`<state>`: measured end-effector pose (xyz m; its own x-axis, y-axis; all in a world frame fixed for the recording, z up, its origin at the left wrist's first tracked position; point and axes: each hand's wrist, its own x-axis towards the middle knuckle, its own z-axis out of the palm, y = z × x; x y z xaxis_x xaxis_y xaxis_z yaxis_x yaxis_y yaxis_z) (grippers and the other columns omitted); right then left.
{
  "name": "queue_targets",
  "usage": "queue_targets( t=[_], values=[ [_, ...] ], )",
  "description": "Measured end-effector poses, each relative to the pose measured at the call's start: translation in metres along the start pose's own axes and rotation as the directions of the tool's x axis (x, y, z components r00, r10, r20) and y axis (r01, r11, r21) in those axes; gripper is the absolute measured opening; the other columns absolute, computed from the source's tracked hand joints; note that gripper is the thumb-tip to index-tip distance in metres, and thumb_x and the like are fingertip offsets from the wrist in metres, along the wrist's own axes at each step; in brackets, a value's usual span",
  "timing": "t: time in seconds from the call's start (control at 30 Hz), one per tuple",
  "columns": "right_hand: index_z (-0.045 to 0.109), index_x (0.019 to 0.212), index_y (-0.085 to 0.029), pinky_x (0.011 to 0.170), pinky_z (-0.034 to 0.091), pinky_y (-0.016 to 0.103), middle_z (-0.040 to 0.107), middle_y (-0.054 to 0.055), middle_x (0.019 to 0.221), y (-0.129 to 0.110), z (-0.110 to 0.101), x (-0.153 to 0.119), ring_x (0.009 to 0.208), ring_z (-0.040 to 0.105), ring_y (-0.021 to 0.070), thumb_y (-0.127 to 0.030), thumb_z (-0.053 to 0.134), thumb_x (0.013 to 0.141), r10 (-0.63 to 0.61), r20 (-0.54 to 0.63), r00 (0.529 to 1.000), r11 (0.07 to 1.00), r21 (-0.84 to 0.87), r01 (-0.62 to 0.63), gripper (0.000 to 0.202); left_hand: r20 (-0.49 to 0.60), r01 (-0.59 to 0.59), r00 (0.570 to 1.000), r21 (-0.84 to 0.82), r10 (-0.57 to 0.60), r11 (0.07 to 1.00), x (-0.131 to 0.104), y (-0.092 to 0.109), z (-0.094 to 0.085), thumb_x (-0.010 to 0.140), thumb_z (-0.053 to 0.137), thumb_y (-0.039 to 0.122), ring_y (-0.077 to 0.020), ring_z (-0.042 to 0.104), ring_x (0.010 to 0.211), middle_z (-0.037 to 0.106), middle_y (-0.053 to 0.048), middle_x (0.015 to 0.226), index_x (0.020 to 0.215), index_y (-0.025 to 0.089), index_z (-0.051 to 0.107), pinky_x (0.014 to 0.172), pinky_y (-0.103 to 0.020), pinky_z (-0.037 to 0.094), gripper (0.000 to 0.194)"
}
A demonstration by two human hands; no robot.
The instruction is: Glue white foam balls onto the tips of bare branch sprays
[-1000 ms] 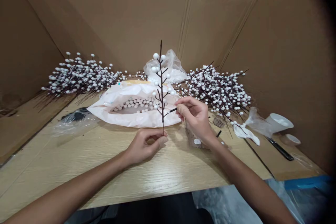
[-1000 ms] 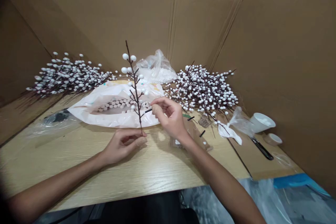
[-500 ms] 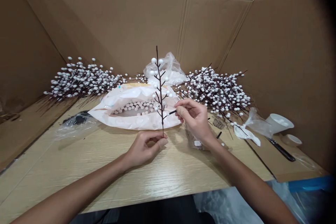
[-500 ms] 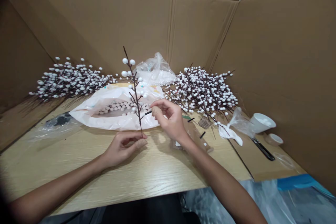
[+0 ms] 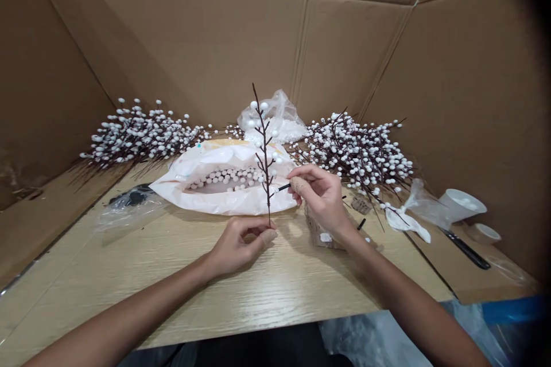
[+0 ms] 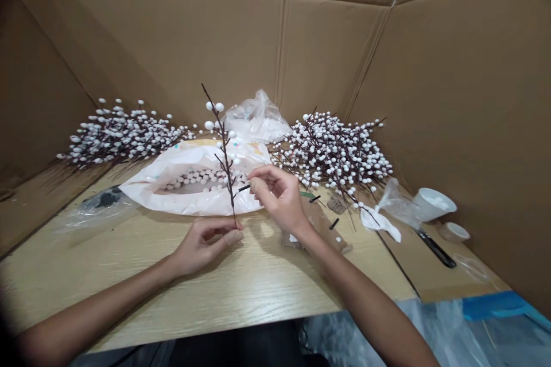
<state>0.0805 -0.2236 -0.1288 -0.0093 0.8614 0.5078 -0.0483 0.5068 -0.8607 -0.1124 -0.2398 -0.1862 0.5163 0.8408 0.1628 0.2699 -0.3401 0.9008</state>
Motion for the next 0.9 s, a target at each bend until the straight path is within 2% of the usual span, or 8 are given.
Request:
queue_targets(
  t=[0.23,0.4,0.53,0.67,0.8,0.9],
  values=[
    [0.066,0.081,-0.018,0.046,0.042,0.018,0.060,-0.002,0.063,-0.001,-0.003,0.000,0.054,0.055,0.0083,-0.020,0.061,0.080,0.018,-0.013,1.000,0.999,0.034,-0.018,0.006,-0.001,-0.004,1.000,0.027,0.004,1.000,0.002,0.003,-0.001,0.087,0.058,0.035,-0.0151,0.057,0.074,0.066,-0.004,0.080,0.087,0.011,0.068,0.066,-0.022,0.045,0.025],
    [0.068,0.077,-0.018,0.042,0.039,0.018,0.059,-0.002,0.058,-0.006,-0.016,0.009,0.050,0.053,0.0077,-0.019,0.064,0.075,0.067,-0.034,0.997,0.968,0.246,-0.056,0.005,0.012,-0.018,1.000,0.041,0.018,0.999,0.001,0.003,0.000,0.088,0.056,0.035,-0.0154,0.057,0.073,0.065,-0.005,0.079,0.087,0.011,0.068,0.066,-0.023,0.046,0.027],
    [0.067,0.073,-0.020,0.039,0.035,0.017,0.058,-0.003,0.059,-0.011,-0.027,0.019,0.048,0.051,0.0069,-0.020,0.065,0.069,0.116,-0.152,0.982,0.931,0.360,-0.054,0.005,0.055,-0.019,0.998,0.029,0.017,0.999,-0.002,0.003,0.003,0.089,0.054,0.035,-0.0158,0.057,0.073,0.065,-0.006,0.080,0.088,0.010,0.069,0.067,-0.024,0.046,0.029],
    [0.064,0.076,-0.021,0.044,0.039,0.019,0.059,-0.002,0.062,-0.010,-0.030,0.023,0.052,0.053,0.0078,-0.022,0.065,0.070,0.113,-0.235,0.965,0.948,0.318,-0.034,0.006,0.101,-0.001,0.995,0.038,-0.003,0.999,-0.004,0.005,0.005,0.089,0.054,0.034,-0.0160,0.057,0.072,0.066,-0.006,0.080,0.090,0.011,0.069,0.064,-0.023,0.046,0.028],
    [0.063,0.080,-0.022,0.048,0.042,0.022,0.060,-0.001,0.068,-0.004,-0.028,0.021,0.058,0.054,0.0096,-0.023,0.061,0.075,0.011,-0.235,0.972,0.983,0.181,0.033,0.005,0.158,-0.007,0.987,0.069,-0.004,0.998,-0.005,0.009,0.006,0.090,0.052,0.033,-0.0139,0.054,0.067,0.063,-0.004,0.075,0.087,0.011,0.068,0.060,-0.022,0.042,0.027],
    [0.064,0.079,-0.021,0.048,0.042,0.023,0.059,-0.001,0.066,-0.003,-0.027,0.020,0.057,0.053,0.0095,-0.021,0.061,0.077,-0.033,-0.228,0.973,0.987,0.146,0.067,0.004,0.177,-0.014,0.984,0.092,-0.003,0.996,-0.005,0.012,0.006,0.090,0.053,0.032,-0.0131,0.053,0.066,0.063,-0.004,0.075,0.087,0.011,0.068,0.058,-0.021,0.041,0.027]
  ],
)
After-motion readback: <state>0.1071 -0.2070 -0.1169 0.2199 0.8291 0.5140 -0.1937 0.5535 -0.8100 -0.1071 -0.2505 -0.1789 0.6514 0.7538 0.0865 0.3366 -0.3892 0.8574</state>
